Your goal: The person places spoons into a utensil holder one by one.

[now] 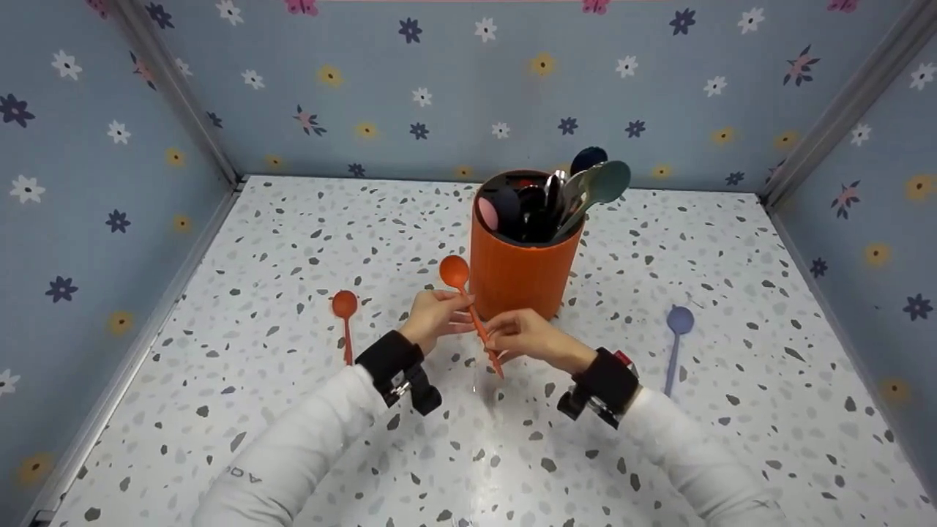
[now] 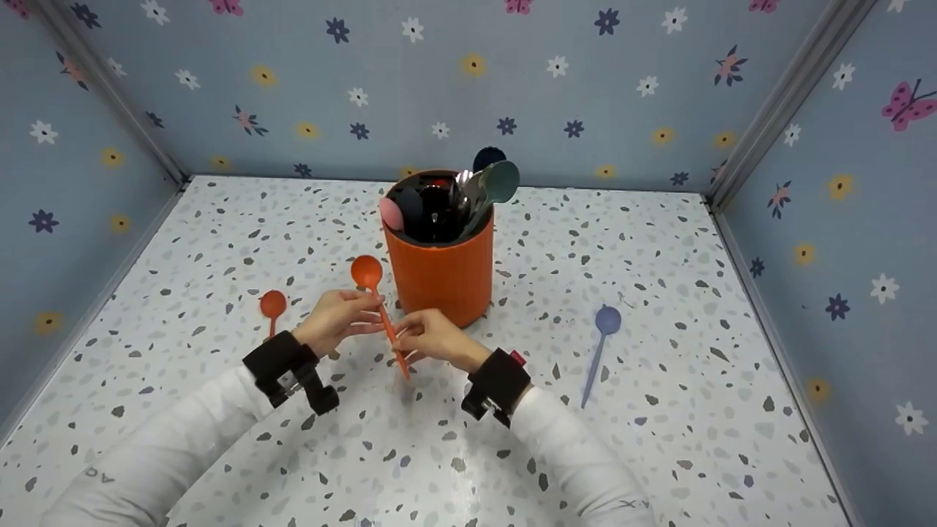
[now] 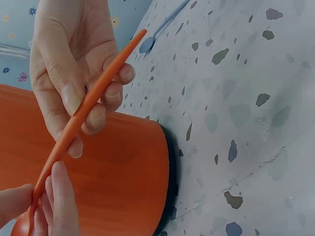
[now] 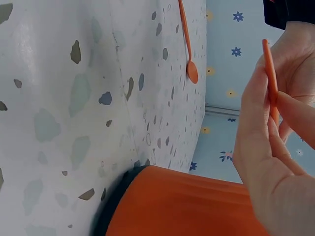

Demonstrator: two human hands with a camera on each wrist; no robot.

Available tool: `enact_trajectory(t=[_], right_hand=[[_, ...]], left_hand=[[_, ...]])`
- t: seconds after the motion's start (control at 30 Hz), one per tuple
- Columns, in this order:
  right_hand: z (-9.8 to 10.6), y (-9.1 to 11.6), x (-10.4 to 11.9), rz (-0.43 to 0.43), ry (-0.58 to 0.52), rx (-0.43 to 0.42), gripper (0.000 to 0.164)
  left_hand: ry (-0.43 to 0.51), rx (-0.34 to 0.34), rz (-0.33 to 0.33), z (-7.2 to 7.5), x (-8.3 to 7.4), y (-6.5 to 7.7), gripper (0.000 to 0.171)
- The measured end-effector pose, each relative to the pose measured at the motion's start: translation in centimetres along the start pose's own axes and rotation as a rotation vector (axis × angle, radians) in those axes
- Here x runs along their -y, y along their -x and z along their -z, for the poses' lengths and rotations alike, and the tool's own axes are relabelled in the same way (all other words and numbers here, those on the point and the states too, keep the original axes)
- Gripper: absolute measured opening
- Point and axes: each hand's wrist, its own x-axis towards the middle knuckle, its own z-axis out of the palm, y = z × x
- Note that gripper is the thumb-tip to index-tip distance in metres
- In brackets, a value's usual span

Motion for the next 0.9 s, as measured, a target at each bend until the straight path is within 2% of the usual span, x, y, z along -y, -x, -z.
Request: enact_trajectory(t=[0.63,0.9], right_hand=[[1.1,1.6,4.9,0.032,0.116,-0.046,0.024],[1.9,2.0,7.0,0.065,0.21,-0.105,0.025]], left_hand=[[0.052,0.041,-0.13,-1.1,-4.6,2.9,0.015],[0.047,0.046,-0.19,-1.8,-6.8,3.6,0.016]])
